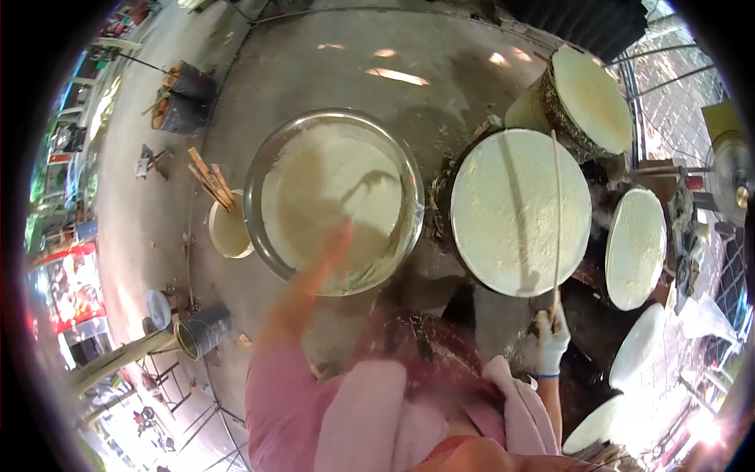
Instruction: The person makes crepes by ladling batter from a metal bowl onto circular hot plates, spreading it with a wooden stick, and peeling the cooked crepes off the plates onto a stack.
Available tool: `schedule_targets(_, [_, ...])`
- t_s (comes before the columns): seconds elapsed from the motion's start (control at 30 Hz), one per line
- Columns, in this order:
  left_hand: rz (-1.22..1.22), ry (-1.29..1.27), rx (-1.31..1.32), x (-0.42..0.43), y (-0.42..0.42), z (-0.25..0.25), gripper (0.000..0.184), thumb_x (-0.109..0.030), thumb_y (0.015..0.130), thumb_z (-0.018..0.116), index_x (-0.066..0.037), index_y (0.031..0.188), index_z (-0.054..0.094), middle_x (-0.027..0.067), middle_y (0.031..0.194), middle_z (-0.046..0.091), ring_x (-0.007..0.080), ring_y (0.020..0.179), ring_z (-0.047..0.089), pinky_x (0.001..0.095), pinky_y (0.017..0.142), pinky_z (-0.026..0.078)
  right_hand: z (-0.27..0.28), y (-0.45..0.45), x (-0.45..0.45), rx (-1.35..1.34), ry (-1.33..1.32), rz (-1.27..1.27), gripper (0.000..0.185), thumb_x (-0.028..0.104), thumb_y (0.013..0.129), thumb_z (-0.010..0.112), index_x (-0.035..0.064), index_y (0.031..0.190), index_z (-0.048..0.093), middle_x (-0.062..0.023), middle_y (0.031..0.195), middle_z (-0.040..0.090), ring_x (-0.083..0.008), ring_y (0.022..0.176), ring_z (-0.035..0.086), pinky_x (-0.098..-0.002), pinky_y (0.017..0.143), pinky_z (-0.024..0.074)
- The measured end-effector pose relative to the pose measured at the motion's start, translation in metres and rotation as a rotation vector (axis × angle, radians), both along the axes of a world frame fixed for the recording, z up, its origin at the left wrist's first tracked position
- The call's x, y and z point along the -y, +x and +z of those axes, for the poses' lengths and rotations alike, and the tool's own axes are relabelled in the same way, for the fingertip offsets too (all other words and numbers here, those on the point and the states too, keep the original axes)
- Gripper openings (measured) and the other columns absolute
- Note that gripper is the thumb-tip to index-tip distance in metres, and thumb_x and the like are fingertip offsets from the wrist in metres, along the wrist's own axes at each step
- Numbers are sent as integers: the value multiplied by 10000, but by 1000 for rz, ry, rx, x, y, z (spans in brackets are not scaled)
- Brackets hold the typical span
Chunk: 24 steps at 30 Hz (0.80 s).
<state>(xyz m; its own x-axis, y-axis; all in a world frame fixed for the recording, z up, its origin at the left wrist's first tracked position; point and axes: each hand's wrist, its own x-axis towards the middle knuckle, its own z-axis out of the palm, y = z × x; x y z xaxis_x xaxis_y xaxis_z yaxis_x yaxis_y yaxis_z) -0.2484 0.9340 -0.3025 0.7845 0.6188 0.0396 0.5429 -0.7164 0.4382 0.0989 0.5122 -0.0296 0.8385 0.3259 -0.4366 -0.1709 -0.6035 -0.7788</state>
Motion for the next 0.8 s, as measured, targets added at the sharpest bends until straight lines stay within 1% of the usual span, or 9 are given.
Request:
schedule_targets(0.1, [122, -162, -222, -46, 48, 12, 307, -299, 992, 484, -40, 902, 621, 200, 794, 636, 397, 724, 608, 520, 653, 469, 16, -66, -11, -76, 37, -75, 455, 62, 924, 613, 35, 1374, 549, 72, 831, 527, 1, 626, 416, -171, 514, 341])
schedule_targets(0.23, [76, -556, -439, -24, 30, 1, 377, -348, 1004, 487, -44, 841, 638, 181, 737, 627, 363, 653, 594, 474, 613, 486, -11, -104, 32, -45, -93, 53, 489, 85, 915, 642, -8, 1379, 519, -64, 1293, 623, -67, 1052, 554, -224, 915, 456])
schedule_targets(0.3, [186, -942, -401, 10, -2, -1, 418, -412, 1002, 498, -53, 848, 645, 125, 694, 611, 276, 595, 577, 421, 541, 478, -7, -122, 25, -73, -52, 110, 509, 53, 892, 671, -22, 1372, 519, -83, 1340, 597, -76, 1058, 574, -219, 903, 469])
schedule_targets(0.37, [339, -1377, -228, 52, -36, -4, 448, -479, 994, 508, -66, 883, 642, 43, 663, 573, 168, 523, 519, 355, 465, 437, -13, -147, 28, -252, 120, 37, 554, 5, 859, 709, -34, 1373, 507, -104, 1398, 555, -85, 1037, 604, -193, 872, 485])
schedule_targets(0.4, [396, -1560, -122, 72, -47, 5, 457, -503, 988, 511, -74, 896, 636, 2, 653, 550, 122, 487, 479, 325, 437, 408, -25, -163, 35, -282, 25, 47, 516, 32, 907, 647, -35, 1392, 482, -103, 1341, 590, -124, 1130, 564, -226, 947, 458])
schedule_targets(0.5, [751, -1813, -25, 132, -40, 63, 511, -522, 997, 477, -31, 947, 607, -53, 619, 478, 87, 430, 407, 254, 445, 360, -19, -190, 39, -374, -272, 315, 542, 121, 908, 685, 79, 1414, 495, -129, 1315, 609, -96, 999, 643, -224, 826, 514])
schedule_targets(0.6, [467, -2468, 836, 196, -45, 51, 434, -422, 1039, 440, -17, 1018, 593, -80, 605, 403, 53, 403, 378, 244, 458, 338, 8, -199, 34, -356, -812, 873, 490, 207, 938, 652, 171, 1409, 522, -134, 1162, 688, -119, 990, 637, -243, 860, 497])
schedule_targets(0.67, [343, -2564, 1122, 229, -34, 67, 418, -390, 1050, 423, 1, 1068, 571, -80, 604, 382, 38, 394, 371, 241, 472, 333, -101, -225, 121, -415, -492, 719, 485, 239, 944, 630, 256, 1415, 514, -121, 1094, 709, -133, 969, 626, -238, 878, 471])
schedule_targets(0.8, [562, -2192, 1231, 244, -41, 148, 414, -347, 1062, 396, 36, 1131, 537, -75, 614, 395, 32, 398, 387, 229, 499, 335, -55, -225, 145, -370, -142, 610, 486, 262, 944, 627, 306, 1414, 511, -122, 1119, 706, -112, 969, 616, -229, 890, 456])
